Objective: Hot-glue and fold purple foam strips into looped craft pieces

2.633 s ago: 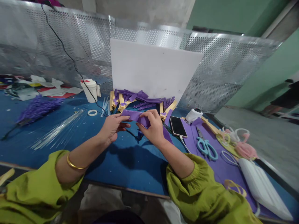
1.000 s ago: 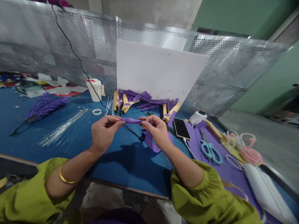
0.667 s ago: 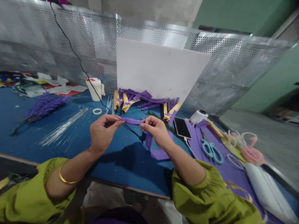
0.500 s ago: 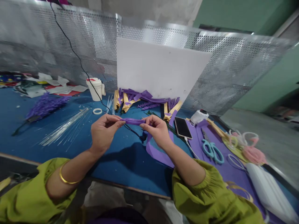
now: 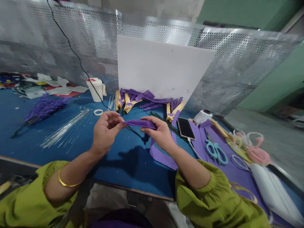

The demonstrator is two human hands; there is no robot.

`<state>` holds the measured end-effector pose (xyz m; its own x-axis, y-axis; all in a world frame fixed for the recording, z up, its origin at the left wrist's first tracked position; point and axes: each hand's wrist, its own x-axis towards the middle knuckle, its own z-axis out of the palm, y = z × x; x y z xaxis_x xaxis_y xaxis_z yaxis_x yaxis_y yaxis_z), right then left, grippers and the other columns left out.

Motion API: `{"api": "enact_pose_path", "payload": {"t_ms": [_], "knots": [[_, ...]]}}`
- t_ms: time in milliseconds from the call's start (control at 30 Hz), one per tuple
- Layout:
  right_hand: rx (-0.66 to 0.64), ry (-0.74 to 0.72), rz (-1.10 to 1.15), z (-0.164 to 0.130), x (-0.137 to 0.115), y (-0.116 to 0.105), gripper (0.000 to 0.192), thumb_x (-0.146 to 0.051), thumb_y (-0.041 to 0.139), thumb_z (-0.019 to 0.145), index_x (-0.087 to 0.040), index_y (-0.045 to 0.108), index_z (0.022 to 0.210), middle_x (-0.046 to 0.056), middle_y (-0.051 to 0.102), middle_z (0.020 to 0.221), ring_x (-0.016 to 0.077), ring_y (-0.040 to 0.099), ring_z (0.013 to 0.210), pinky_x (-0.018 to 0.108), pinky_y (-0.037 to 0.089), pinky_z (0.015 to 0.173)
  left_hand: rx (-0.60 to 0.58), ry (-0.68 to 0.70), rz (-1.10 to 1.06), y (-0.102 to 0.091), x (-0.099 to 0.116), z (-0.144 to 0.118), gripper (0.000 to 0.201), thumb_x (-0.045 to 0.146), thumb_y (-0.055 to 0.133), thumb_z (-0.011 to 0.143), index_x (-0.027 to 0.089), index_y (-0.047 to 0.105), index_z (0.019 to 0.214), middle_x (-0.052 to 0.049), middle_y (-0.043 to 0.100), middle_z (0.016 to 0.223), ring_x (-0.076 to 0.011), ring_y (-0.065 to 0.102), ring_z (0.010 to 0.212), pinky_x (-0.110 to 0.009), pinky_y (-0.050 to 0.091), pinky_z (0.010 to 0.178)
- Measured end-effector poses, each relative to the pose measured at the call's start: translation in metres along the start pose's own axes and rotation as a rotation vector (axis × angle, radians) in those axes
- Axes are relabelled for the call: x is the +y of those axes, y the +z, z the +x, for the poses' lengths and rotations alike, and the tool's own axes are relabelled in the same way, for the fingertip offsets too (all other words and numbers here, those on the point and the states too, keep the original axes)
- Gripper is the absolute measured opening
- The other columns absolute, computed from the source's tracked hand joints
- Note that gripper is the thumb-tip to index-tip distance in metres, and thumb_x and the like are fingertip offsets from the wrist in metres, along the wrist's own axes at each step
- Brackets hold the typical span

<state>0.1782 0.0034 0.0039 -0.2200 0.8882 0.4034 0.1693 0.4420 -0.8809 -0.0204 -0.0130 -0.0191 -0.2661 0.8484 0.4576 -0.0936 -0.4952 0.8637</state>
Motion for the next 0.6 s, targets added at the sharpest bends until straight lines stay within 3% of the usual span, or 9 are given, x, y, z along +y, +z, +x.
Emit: {"api": "enact_pose_path", "payload": {"t_ms": [200,433,600], "knots": [[0.115,0.072,0.132,-0.0009,0.0002,0.0057,0.016,-0.031,0.082,0.064,-0.021,0.073,0.073,-0.002,0.061,0.067,0.0137,0.05,0.063,0.028,0.04,0.06,-0.083,0.007,0.09,-0.0009,0.0003,-0.0014,0.04,0.026,0.081,0.071,0.019,0.06,0.104,-0.001,0.066,0.079,-0.0146,0.065,0.073,-0.027,0.054,0.069],[0.106,-0.068,0.029,-0.0049,-0.0032,0.0046,0.008,-0.027,0.079,0.072,-0.022,0.073,0.07,-0.002,0.059,0.065,0.0131,0.05,0.063,0.028,0.038,0.061,-0.21,0.044,0.209,-0.003,0.0043,-0.0022,0.028,0.031,0.079,0.077,0.021,0.075,0.103,-0.005,0.069,0.095,-0.0169,0.065,0.086,-0.03,0.056,0.079],[0.093,-0.12,-0.001,-0.0054,-0.0002,0.0044,0.006,-0.027,0.078,0.074,-0.023,0.073,0.072,-0.002,0.061,0.068,0.0134,0.052,0.065,0.028,0.041,0.064,-0.286,-0.133,0.168,-0.0011,0.0077,-0.0015,0.035,0.03,0.086,0.066,0.02,0.079,0.099,-0.007,0.078,0.094,-0.0228,0.072,0.087,-0.033,0.059,0.08]]}}
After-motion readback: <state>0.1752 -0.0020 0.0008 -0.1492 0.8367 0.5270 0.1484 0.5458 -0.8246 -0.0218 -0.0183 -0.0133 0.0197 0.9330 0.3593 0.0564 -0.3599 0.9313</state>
